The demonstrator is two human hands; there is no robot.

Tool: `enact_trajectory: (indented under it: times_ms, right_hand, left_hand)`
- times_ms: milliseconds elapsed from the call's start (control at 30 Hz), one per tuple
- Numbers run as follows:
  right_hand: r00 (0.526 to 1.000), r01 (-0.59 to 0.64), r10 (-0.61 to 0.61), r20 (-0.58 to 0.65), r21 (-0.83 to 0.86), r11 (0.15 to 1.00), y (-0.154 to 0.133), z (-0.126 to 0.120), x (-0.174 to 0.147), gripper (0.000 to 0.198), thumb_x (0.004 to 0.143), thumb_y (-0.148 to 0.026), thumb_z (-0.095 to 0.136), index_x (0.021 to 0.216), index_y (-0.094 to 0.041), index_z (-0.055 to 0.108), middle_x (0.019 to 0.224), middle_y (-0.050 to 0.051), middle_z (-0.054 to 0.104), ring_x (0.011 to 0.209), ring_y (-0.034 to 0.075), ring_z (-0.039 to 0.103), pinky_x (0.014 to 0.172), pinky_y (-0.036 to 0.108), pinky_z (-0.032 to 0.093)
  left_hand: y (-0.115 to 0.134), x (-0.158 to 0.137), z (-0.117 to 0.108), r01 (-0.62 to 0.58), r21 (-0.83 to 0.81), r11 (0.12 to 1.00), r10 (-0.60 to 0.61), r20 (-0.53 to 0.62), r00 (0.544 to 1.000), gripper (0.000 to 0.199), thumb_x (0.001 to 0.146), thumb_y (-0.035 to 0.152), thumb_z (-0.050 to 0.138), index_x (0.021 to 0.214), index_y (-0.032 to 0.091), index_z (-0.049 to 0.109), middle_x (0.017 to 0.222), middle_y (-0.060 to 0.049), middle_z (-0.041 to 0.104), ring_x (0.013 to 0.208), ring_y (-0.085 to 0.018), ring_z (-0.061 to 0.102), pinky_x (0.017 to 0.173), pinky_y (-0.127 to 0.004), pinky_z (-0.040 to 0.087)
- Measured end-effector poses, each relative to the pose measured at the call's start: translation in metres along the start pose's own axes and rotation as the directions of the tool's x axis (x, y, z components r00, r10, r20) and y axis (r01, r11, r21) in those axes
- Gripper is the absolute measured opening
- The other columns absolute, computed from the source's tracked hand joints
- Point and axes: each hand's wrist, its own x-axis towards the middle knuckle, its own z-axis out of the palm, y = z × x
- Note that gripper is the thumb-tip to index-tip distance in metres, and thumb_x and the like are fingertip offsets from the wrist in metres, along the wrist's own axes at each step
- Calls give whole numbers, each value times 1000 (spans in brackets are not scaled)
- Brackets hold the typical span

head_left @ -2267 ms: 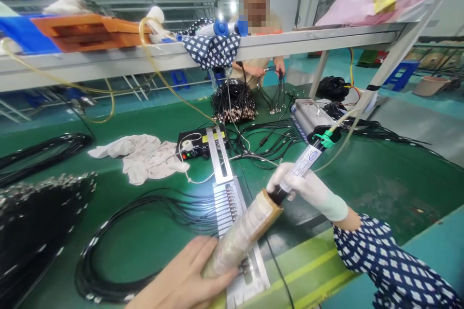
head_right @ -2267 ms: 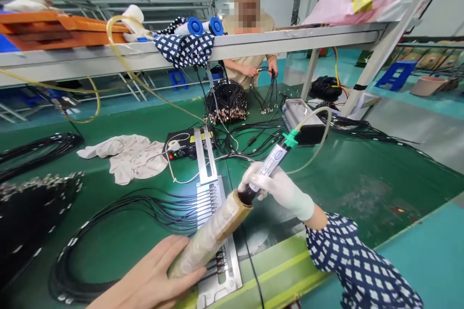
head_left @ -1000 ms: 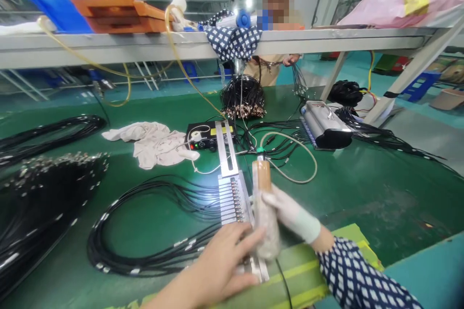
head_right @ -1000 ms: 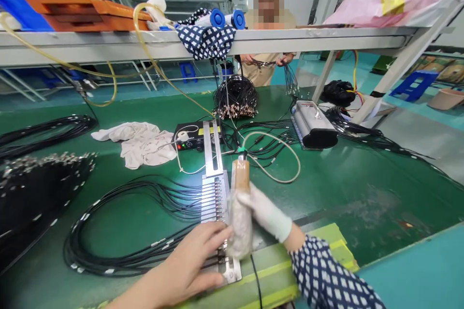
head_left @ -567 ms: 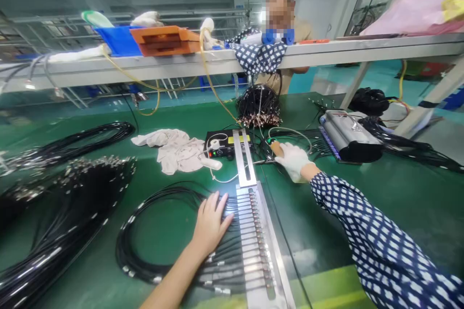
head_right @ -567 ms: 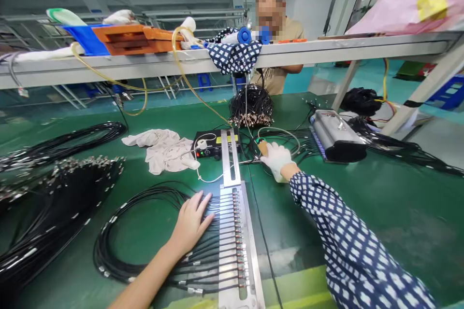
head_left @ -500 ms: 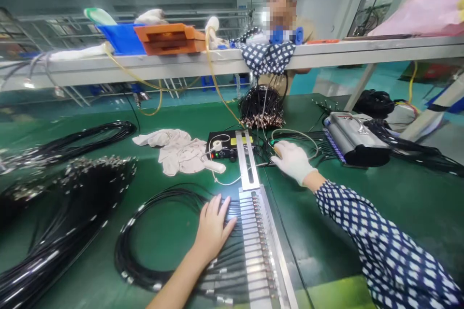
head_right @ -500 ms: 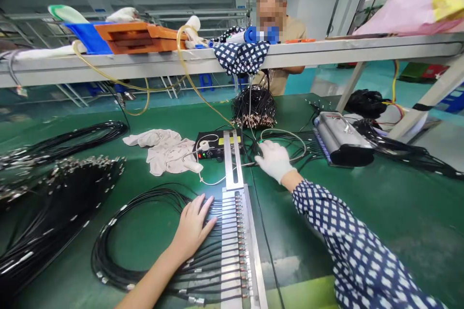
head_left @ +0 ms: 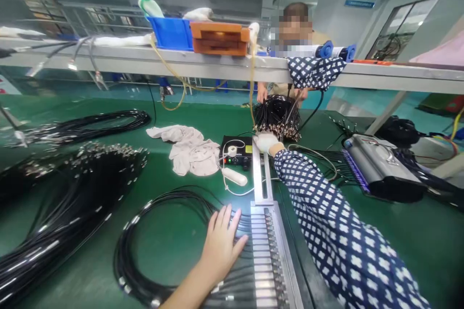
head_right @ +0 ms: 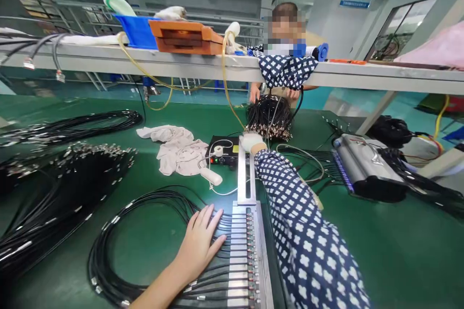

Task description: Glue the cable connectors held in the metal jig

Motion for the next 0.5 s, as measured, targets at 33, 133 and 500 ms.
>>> enact_trajectory:
  times_ms: [33,133,500]
  right_hand:
    - [1000,17,-17,-2,36,999,-8,-15,-4,30,103,-34,53,124,-13,59,123,9,60,107,23,63,90,43,55]
    - [998,55,-58,27,90,994,-38,-76,-34,19,97,-29,65,107,-13,66,107,6,67,93,18,66,83,37,57]
    - [743,518,-371,557,-129,845,-58,4,-367,8,89,-30,66,90,-22,65,84,4,64,61,18,54,49,30,37]
  left_hand:
    - [0,0,-2,6,-6,1000,-6,8,1000,57,96,51,46,146,23,47,149,-15,50,137,-32,46,112,-53,38]
    - [0,1,-8,23,-44,999,-21,37,999,57,96,50,45,145,21,49,148,-18,49,138,-33,45,114,-54,36]
    - [7,6,-60,29,-222,975,3,143,990,54,94,49,50,137,15,52,144,-18,49,132,-31,48,110,-52,41]
